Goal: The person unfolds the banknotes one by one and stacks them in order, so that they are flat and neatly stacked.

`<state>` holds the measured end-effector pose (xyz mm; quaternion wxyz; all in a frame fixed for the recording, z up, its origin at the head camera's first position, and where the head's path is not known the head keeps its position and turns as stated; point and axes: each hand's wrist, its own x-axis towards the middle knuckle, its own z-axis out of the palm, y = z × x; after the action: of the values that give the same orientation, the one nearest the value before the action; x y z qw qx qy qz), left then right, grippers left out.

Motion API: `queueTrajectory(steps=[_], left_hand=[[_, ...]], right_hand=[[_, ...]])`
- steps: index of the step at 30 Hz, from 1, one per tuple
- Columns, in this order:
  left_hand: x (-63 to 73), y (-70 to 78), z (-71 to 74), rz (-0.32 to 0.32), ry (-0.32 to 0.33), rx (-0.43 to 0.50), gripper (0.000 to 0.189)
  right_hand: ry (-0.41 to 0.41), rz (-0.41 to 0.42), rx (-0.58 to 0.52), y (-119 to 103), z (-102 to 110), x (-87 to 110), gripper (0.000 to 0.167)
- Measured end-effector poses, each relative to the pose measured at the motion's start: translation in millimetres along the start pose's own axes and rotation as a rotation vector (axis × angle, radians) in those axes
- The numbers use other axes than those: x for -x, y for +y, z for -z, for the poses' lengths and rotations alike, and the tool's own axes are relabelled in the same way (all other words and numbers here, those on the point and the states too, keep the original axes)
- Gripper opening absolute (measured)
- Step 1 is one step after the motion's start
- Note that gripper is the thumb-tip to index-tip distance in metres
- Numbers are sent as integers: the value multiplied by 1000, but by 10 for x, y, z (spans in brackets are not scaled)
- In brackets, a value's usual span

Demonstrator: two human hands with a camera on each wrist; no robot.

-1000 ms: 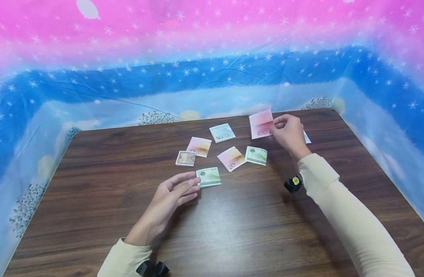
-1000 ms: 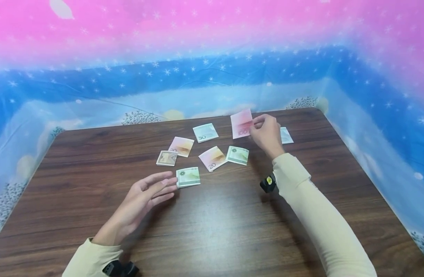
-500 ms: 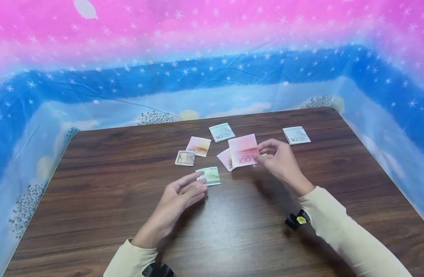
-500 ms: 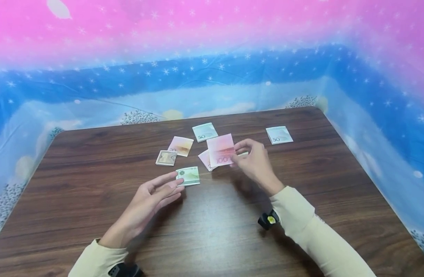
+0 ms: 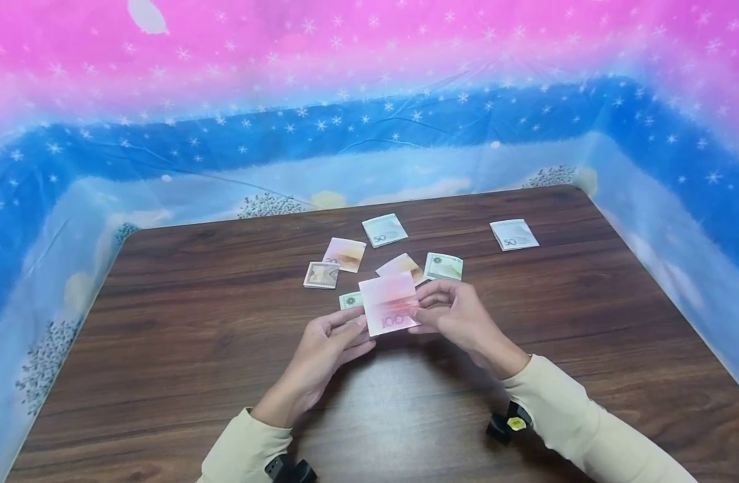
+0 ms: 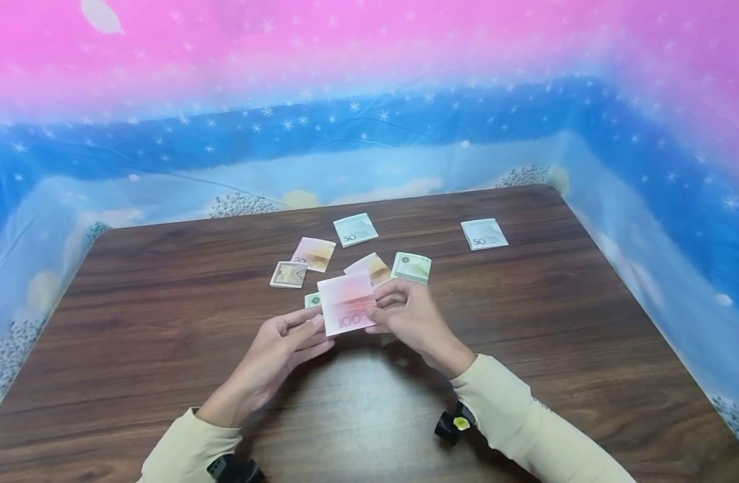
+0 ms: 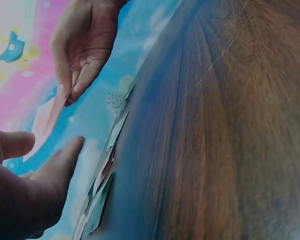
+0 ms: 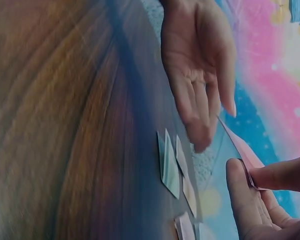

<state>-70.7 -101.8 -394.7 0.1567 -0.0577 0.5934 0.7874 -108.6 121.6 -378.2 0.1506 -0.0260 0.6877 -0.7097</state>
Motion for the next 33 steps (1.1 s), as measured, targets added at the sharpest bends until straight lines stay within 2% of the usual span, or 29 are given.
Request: queueTrajectory(steps=[6,11,16,22,28,33], left_hand=[[17,0,-15,-24,22,13,44],[21,5,-39,-28,58,19,41],[40,7,-66,-38,96,-13,37],[74,17,-108,-76,117,-85,35],[87,21,-146,-101,110,-126,32],[73,13,-150,-85,91,-110,35]], right_hand=[[-17,-63,-68,50,-40,30,24],[-19,-77,-59,113,-55,51,26],[1,-10,1,191,-74,63,30],[32,123,205,263,-95,83,25],[31,101,238,259,-110,111,30],[-15,78,214,268,-101,135,38]])
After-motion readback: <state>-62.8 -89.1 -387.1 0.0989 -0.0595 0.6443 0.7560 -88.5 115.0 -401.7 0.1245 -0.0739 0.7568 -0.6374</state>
